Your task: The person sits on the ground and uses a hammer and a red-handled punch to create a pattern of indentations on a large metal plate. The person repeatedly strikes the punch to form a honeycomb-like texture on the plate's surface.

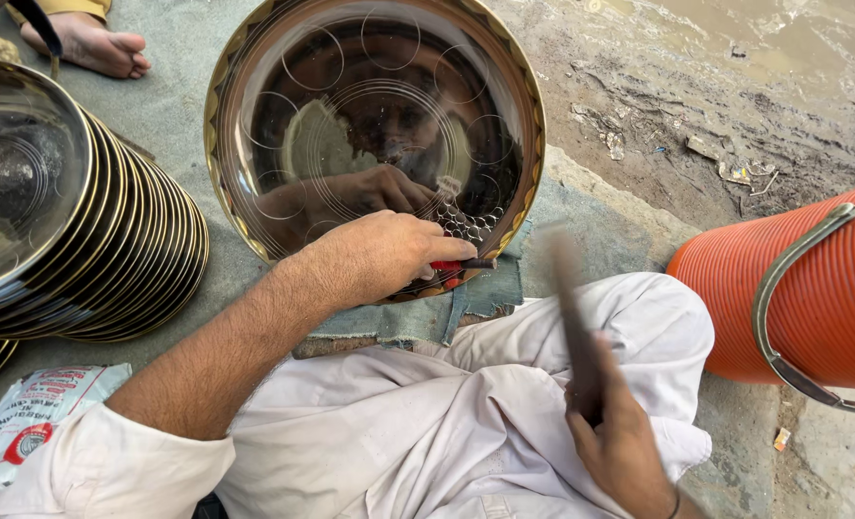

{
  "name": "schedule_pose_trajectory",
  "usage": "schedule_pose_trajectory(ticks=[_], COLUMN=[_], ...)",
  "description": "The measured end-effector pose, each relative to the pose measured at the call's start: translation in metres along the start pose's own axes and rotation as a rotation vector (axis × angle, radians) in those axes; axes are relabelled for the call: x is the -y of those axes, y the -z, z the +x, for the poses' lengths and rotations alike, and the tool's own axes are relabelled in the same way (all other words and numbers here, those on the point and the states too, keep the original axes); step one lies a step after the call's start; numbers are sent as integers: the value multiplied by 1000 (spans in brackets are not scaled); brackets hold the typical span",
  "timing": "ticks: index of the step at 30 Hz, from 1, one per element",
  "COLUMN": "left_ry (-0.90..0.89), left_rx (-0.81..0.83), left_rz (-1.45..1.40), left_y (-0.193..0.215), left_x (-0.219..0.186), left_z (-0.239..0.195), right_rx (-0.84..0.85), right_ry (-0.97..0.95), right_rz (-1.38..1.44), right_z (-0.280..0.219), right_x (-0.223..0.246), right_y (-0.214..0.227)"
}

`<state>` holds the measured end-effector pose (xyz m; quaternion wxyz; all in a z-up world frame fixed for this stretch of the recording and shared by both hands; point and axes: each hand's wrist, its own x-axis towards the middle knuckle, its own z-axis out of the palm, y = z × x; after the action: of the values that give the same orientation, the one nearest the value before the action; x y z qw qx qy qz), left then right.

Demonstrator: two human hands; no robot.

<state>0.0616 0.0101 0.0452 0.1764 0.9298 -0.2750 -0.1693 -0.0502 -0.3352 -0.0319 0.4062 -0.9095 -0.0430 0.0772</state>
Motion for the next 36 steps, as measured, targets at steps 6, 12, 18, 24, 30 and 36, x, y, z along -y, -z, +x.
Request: schedule_pose_trajectory(ticks=[6,12,18,24,30,36], left_ry=[89,192,447,497,433,110], left_rx=[-217,-613,-875,-862,-718,-494], left_rz=[-161,-349,-634,-658,-566,-409], left_y=[-10,-27,-59,-62,-43,-20], left_x=[7,6,-11,-12,-5,9], left_z=[-14,-35,-35,-32,-31,-25], right_rx=[120,344,362,436,425,283], right_ry=[302,265,434,543,395,314], right_rz=[-75,-584,-1144,-953,-921,-657], right_z=[45,120,172,176,177,108], right_x=[8,78,153,203,166,69], right_y=[26,67,81,90,100,82])
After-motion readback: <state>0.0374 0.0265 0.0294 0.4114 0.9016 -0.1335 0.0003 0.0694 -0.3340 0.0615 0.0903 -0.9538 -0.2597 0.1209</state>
